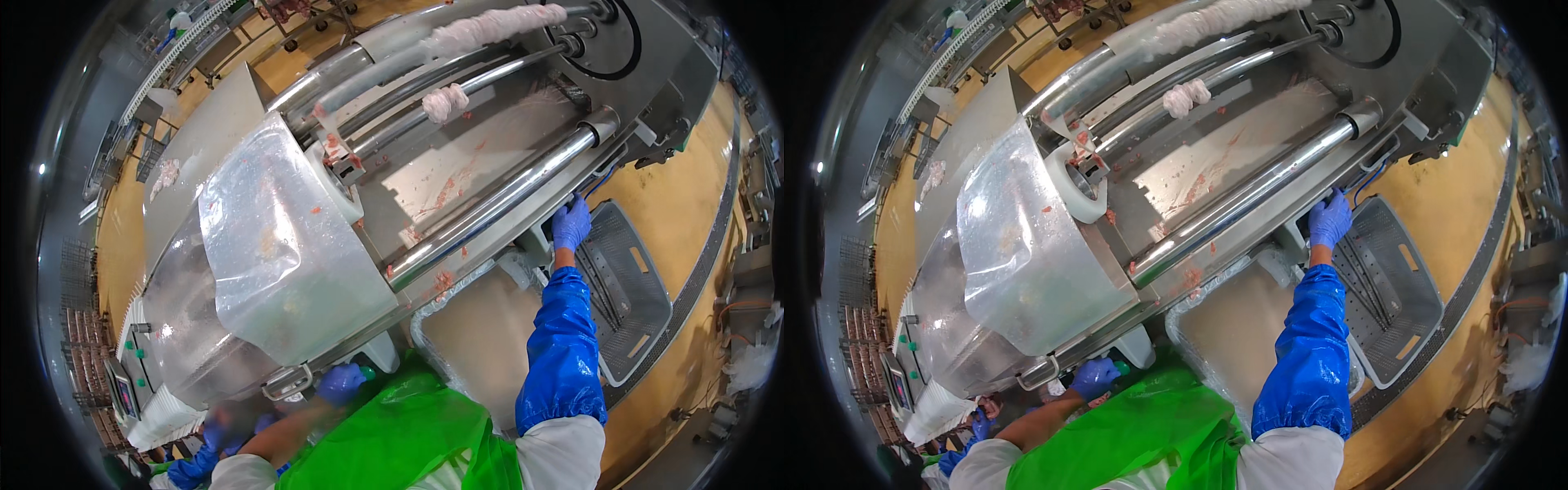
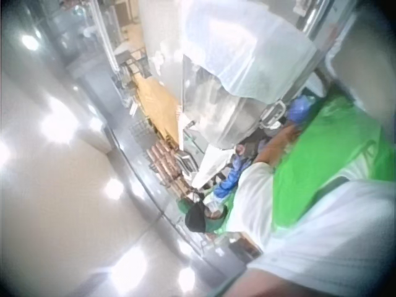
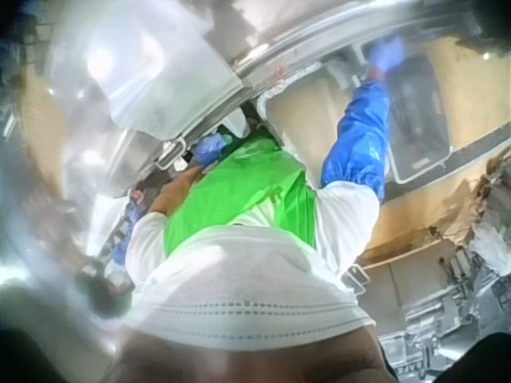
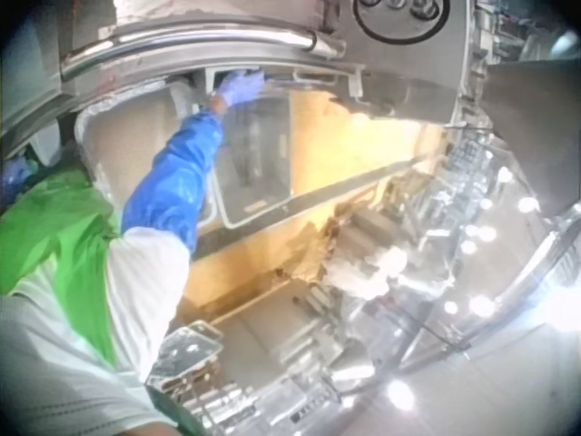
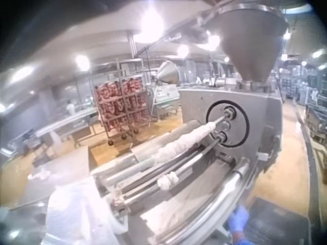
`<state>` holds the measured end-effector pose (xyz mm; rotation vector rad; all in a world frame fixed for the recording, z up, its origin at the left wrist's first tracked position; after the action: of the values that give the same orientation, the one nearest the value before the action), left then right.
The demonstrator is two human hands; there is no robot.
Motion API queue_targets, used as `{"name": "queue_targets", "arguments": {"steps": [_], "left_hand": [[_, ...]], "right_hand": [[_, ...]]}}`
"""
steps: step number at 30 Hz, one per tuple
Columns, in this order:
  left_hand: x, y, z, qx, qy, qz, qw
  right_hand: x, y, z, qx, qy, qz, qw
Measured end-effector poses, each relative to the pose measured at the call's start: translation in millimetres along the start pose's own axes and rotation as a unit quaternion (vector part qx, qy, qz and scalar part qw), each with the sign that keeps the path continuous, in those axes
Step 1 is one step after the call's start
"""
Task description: The person operates a sausage-making machine, feeding ground meat into the hopper and guiding the casing as it fills. They periodically remove completed sausage links from the machine and place them into a tray.
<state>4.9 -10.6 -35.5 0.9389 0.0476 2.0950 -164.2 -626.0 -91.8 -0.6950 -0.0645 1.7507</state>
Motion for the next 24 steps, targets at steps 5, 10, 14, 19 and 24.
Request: {"name": "queue_targets", "arguments": {"steps": [5, 10, 14, 19, 24], "left_hand": [[-2.2, 1.7, 11.8, 0.039, -0.010, 0.026, 0.999], [-6.2, -1.5, 13.0, 0.051, -0.026, 0.032, 0.998], [-6.3, -3.8, 13.4, 0.067, -0.046, 0.014, 0.997], [-6.4, -3.0, 14.2, 0.063, -0.046, 0.048, 0.996], [-7.3, -4.1, 12.0, 0.066, -0.027, 0.045, 0.996]], "right_hand": [[-2.9, -4.5, 5.7, -0.006, -0.014, -0.023, 1.000], [-2.8, -6.4, 7.5, -0.005, -0.009, -0.031, 0.999], [-2.1, -5.8, 7.2, -0.020, -0.001, -0.022, 1.000], [-0.1, -4.1, 4.7, 0.012, 0.009, 0.003, 1.000], [-0.2, -2.7, 2.6, -0.019, 0.021, 0.015, 0.999]]}}
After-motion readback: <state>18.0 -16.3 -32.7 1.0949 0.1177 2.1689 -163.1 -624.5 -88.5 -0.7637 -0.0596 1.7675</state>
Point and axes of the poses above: each hand's wrist, its own x-axis away from the middle knuckle, its own z-axis out of the back of the hand, y = z × x, the point moved 3 cm from there along -x, towards the middle knuckle, and after that the axes turned 2 degrees about z, right-handed, at the moved point
